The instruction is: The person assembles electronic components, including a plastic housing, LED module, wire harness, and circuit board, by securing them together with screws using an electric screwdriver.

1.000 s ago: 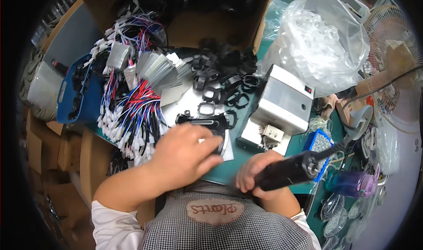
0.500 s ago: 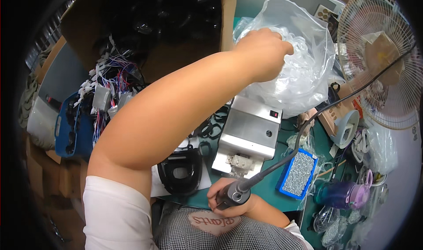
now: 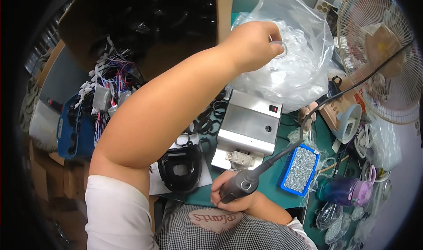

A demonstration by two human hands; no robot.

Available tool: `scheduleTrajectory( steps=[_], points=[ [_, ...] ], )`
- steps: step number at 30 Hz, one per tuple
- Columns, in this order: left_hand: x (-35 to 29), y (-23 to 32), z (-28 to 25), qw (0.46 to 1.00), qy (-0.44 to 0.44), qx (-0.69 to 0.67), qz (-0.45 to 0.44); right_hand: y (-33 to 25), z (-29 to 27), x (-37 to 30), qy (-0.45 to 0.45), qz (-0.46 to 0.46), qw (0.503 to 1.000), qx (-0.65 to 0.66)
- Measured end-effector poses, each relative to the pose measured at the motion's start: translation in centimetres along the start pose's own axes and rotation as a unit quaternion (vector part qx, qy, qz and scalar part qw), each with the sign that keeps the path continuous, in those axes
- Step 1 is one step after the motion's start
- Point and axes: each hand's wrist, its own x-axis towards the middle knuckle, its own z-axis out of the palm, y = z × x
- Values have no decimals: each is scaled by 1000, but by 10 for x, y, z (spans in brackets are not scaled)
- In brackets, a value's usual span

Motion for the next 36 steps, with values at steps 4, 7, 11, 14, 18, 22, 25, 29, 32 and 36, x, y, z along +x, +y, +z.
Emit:
scheduleTrajectory(
  steps=[4, 7, 11, 14, 18, 22, 25, 29, 32, 36],
  points=[
    [-62, 1, -37, 926, -21, -366, -85, 4, -4, -1, 30, -29, 999, 5],
    [-120, -15, -56, 857, -51, -494, -137, 8, -6, 1, 25, -91, 995, 15],
    [-199, -49, -49, 841, 25, -464, -275, 12, -6, 4, 31, -117, 993, 3],
    [-251, -63, -36, 809, 52, -452, -373, 13, -5, 9, 20, -122, 992, -9],
    [-300, -68, -15, 922, 46, -195, -331, 15, -4, 13, 42, -132, 990, -31],
    [-317, -52, -7, 959, 54, -99, -259, 19, -8, 17, 47, -141, 988, -45],
    [-321, -51, -5, 974, 57, 186, -119, 21, -9, 18, 56, -137, 988, -53],
    [-319, -57, 5, 976, 50, 207, -50, 21, -7, 16, 66, -137, 987, -59],
    [-319, -60, 17, 975, 78, 193, -82, 21, -7, 17, 61, -136, 987, -58],
    [-323, -63, 24, 972, 84, 209, -64, 21, -8, 18, 49, -139, 988, -57]
  ],
)
